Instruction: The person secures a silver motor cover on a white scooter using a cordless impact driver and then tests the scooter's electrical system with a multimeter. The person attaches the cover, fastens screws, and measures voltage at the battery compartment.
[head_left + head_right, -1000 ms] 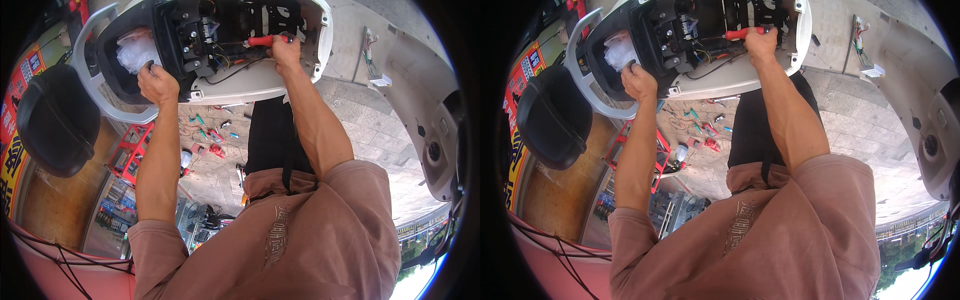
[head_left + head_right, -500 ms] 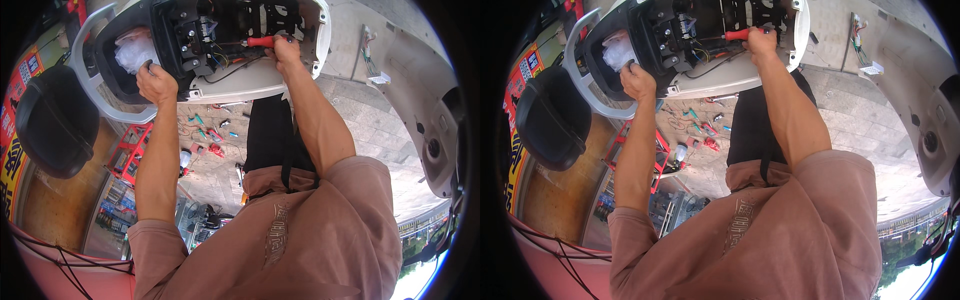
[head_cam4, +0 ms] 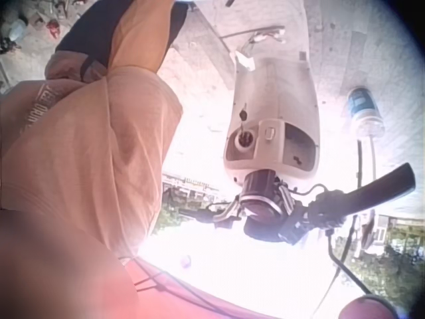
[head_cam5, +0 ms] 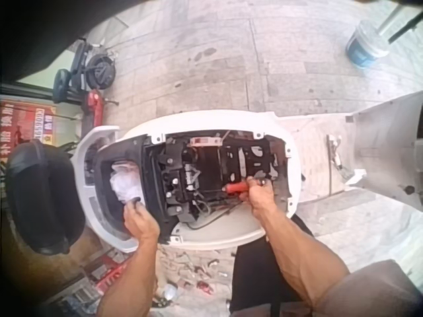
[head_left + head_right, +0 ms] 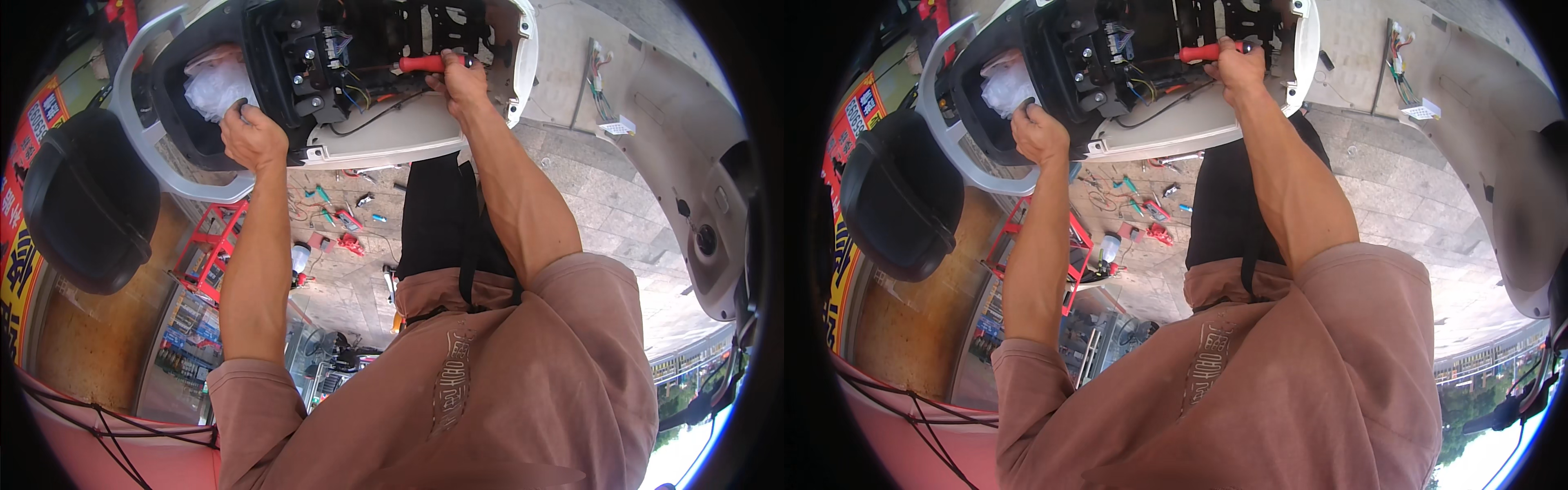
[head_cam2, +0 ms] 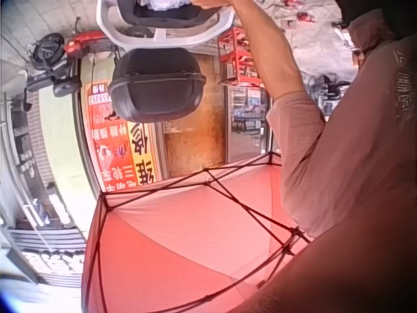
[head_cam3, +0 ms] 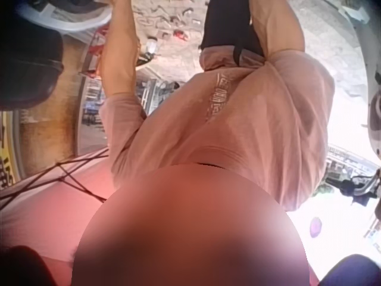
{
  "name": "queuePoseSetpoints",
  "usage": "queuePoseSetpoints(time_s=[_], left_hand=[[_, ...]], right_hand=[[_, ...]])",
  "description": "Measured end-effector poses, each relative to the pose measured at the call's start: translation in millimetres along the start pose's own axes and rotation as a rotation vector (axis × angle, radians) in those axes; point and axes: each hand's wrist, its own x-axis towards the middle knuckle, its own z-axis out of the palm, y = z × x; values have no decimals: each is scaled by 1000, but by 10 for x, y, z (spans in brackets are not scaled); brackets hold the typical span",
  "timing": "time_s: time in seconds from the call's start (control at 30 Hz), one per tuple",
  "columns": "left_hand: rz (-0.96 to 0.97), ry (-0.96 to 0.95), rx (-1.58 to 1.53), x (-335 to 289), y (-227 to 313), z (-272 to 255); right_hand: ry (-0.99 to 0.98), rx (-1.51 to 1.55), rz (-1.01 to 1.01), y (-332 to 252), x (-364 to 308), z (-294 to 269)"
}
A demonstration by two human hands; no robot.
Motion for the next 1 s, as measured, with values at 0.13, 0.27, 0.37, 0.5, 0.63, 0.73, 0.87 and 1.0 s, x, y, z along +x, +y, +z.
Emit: queuePoseSetpoints(time_s=[0.13, 0.27, 0.37, 0.5, 0.63, 0.73, 0.87, 1.0], left_hand=[[-16, -18, 3, 3, -3, 4], [-16, -23, 4, 7, -6, 0], [-27, -38, 0, 8, -2, -9], [-35, -50, -9, 16, 12, -17], [-33, -43, -13, 5, 19, -22], [-18, -28, -9, 12, 28, -21], [-26, -42, -5, 14, 39, -21], [-22, -28, -15, 13, 46, -29]], right_hand=[[-29, -70, -36, -31, -1, -41], [-50, -2, -2, -42, -15, -82], [-118, -5, 59, -73, 14, -149], [-169, -73, 110, -112, 105, -185], [-137, -97, 95, -95, 172, -172], [-200, -155, 65, -117, 216, -197], [-146, -369, 96, -161, 282, -200], [-68, -545, 190, -155, 329, -150]])
